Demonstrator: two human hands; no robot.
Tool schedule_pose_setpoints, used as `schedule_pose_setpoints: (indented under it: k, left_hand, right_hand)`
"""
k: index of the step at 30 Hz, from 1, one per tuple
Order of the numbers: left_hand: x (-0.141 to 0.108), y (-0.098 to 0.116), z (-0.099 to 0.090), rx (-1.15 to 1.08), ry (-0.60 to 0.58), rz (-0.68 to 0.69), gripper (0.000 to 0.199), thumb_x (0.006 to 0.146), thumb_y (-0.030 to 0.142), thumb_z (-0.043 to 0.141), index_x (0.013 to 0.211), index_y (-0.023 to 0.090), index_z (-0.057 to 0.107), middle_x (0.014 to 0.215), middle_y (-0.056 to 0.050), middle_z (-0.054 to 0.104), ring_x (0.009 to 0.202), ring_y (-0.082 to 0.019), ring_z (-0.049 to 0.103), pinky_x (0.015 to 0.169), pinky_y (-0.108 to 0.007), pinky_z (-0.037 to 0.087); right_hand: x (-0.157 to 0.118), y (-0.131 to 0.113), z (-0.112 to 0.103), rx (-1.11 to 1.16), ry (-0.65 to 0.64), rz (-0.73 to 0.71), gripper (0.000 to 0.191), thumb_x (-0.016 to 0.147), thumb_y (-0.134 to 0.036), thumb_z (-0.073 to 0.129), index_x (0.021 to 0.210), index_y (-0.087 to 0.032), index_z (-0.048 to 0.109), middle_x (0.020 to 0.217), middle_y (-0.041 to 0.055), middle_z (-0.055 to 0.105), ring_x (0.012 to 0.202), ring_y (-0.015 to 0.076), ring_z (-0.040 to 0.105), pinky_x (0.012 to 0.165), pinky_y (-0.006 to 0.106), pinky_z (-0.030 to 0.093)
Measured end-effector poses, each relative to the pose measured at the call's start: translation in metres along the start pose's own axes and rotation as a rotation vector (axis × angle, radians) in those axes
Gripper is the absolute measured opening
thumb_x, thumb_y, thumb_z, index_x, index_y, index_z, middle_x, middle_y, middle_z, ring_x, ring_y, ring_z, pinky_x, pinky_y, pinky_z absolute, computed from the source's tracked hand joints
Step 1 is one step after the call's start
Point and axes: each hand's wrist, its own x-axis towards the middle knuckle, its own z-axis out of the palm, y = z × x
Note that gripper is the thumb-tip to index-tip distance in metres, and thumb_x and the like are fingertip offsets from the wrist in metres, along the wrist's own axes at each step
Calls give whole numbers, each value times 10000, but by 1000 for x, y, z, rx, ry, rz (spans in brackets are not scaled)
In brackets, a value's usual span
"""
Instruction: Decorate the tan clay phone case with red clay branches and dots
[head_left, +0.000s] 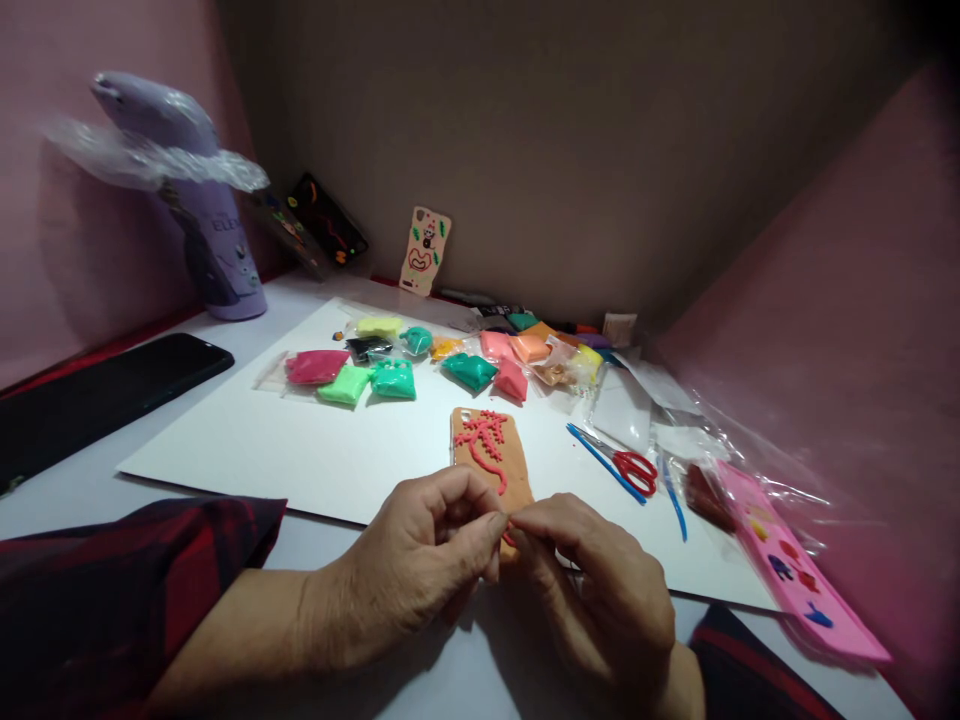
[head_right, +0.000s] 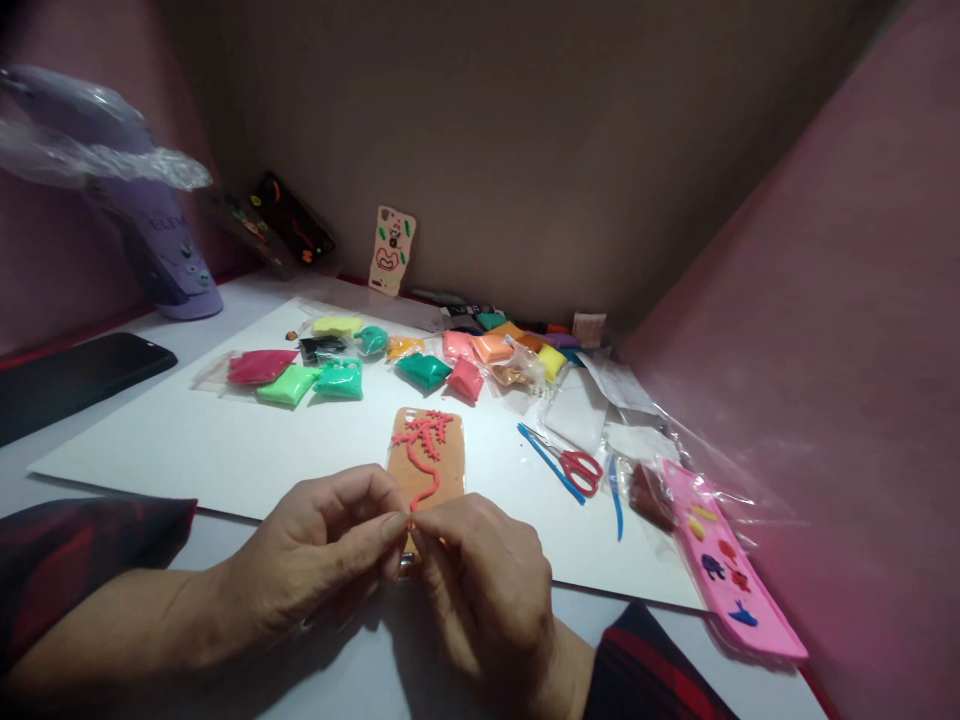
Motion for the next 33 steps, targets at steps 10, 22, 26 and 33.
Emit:
schedule_pose_setpoints:
  k: [10,22,26,33]
  left_hand:
    - [-2,-2,-3,38,-4,-5,279,880,381,555,761,134,503,551,38,490,395,-27,383,363,-123,284]
    - [-1,-4,-4,94,-21,-1,248,899,361,525,775,147,508,602,28,498,461,-58,419,429,-183,309]
    - [-2,-4,-3,76,-12,-7,262,895,370,536,768,144,502,588,32,496,435,-45,397,400,-163,290]
    - [-2,-2,-3,77,-13,-12,267,887,370,540,759,140,501,562,35,484,417,-42,386,385,-152,280]
  right_hand:
    - [0,0,0,-34,-2,6,186,831,-66,540,954,-174,628,718,38,669,616,133,597,527,244,484]
    - [3,0,-1,-58,-27,-23,176,823,-50,543,935,-164,618,702,34,660,619,128,595,541,245,483]
    - [2,-1,-1,-43,-6,-36,210,826,-49,544,981,-170,615,711,35,666,622,132,598,545,248,485]
    - [3,-2,-1,-51,-19,-38,178,825,-52,537,937,-155,629,690,38,665,607,133,603,536,248,483]
